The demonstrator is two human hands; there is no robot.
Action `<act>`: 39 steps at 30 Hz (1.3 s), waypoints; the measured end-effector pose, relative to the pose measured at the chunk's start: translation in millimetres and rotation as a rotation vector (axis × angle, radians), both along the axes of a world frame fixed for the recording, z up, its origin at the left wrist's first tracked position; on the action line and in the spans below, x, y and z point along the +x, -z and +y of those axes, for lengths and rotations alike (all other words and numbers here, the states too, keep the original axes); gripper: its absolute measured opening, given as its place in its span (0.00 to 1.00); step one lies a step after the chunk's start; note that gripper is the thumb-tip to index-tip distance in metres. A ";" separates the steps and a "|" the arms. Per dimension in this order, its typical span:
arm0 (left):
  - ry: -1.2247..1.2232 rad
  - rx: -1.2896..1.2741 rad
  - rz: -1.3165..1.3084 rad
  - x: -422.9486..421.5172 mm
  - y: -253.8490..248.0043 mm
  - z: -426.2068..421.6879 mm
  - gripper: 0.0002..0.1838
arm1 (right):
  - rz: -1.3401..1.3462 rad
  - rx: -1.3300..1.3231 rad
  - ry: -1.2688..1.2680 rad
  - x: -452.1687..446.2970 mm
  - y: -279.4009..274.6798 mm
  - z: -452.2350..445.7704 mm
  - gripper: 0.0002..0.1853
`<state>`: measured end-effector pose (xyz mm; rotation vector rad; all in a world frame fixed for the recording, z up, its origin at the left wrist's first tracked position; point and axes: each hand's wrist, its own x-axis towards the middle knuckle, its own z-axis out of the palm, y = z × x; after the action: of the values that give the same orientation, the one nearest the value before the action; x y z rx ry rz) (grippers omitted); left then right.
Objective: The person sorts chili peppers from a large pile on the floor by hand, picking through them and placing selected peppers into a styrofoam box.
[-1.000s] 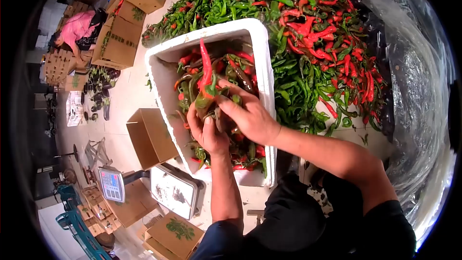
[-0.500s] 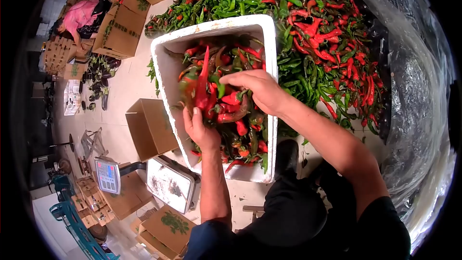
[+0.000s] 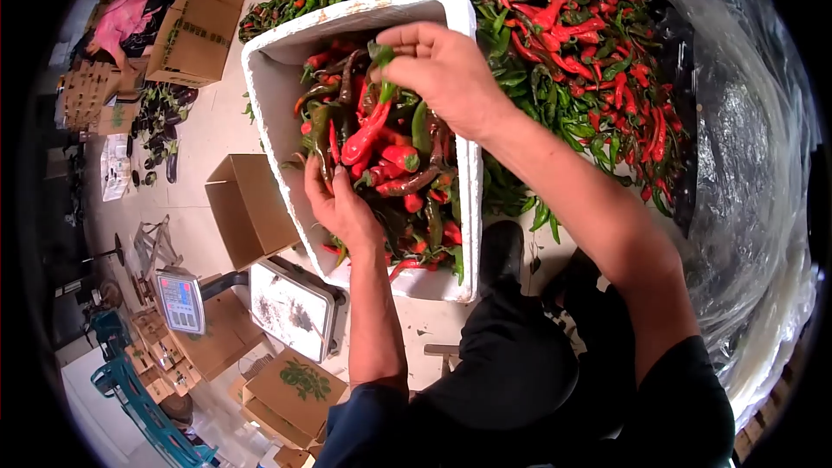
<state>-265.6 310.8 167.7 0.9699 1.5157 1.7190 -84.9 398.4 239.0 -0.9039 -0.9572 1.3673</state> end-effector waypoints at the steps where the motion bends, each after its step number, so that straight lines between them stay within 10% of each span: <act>1: -0.014 0.004 0.021 0.0 -0.6 -1.3 0.20 | -0.099 0.034 0.017 8.6 -12.3 -0.8 0.21; 7: 0.059 -0.001 0.111 -23.8 -10.4 -14.5 0.16 | -0.525 0.071 -0.027 99.2 -41.5 -50.2 0.19; 16: 0.071 0.081 0.313 -17.1 -15.2 -50.7 0.13 | -1.408 -0.127 -0.301 197.7 131.2 -218.0 0.24; 22: 0.570 -0.084 0.278 42.5 -40.3 -103.7 0.10 | -1.418 -0.601 -0.122 237.1 226.1 -277.9 0.12; 24: 0.636 0.141 0.612 63.4 -42.4 -109.0 0.10 | -1.404 -0.579 0.043 255.2 247.0 -269.0 0.12; 32: 0.628 0.127 0.597 97.0 -25.3 -107.6 0.09 | -1.719 -0.325 0.017 257.4 322.1 -198.6 0.20; 39: 0.695 -0.125 0.375 119.5 -24.6 -116.6 0.06 | -1.553 -0.436 -0.052 277.3 286.6 -199.2 0.15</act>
<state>-146.1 194.2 192.3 1.5820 1.2573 0.9754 192.3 199.2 -47.6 -2.4021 -1.7987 0.7079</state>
